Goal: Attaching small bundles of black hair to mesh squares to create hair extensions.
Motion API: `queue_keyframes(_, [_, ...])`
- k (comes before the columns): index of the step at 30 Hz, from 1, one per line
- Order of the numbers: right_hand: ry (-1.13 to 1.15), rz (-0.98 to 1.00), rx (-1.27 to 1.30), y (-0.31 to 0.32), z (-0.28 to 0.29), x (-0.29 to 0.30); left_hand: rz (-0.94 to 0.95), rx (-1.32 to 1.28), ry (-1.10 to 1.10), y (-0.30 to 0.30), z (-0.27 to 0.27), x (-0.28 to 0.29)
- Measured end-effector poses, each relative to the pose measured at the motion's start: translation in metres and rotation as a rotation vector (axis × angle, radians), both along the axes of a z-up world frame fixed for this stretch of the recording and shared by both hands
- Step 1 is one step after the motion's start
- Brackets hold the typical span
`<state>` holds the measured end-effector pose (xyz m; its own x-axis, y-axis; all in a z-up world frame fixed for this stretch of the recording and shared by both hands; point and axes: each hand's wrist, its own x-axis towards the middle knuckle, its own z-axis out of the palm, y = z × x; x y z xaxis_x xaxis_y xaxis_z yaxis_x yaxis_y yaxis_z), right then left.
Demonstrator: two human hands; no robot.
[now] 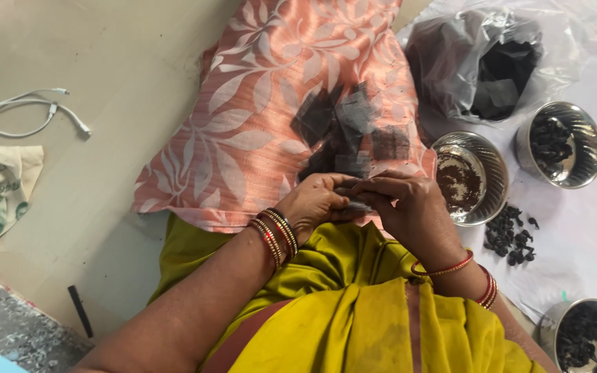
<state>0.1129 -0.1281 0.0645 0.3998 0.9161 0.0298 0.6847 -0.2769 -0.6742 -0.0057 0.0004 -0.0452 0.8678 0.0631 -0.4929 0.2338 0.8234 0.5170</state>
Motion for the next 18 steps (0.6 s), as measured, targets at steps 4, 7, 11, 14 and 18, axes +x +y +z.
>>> queue_keyframes(4, [-0.123, 0.034, 0.055, -0.0013, -0.0060, -0.0025, -0.018, -0.011, -0.096, 0.0018, 0.0018, 0.0010])
queue_keyframes(7, [-0.181, 0.053, 0.083, -0.0033, -0.0084, -0.0015, -0.007, -0.034, -0.085, 0.0016, 0.0034, 0.0015])
queue_keyframes(11, [-0.185, 0.052, 0.086, -0.0015, -0.0052, -0.0043, -0.001, -0.030, -0.094, 0.0014, -0.0010, 0.0022])
queue_keyframes(14, [-0.220, 0.038, 0.067, -0.0007, -0.0034, -0.0048, -0.001, -0.005, -0.061, 0.0017, -0.0016, 0.0027])
queue_keyframes(18, [-0.207, 0.033, 0.078, -0.0020, -0.0058, -0.0037, 0.008, -0.023, -0.042, 0.0017, 0.0000, 0.0015])
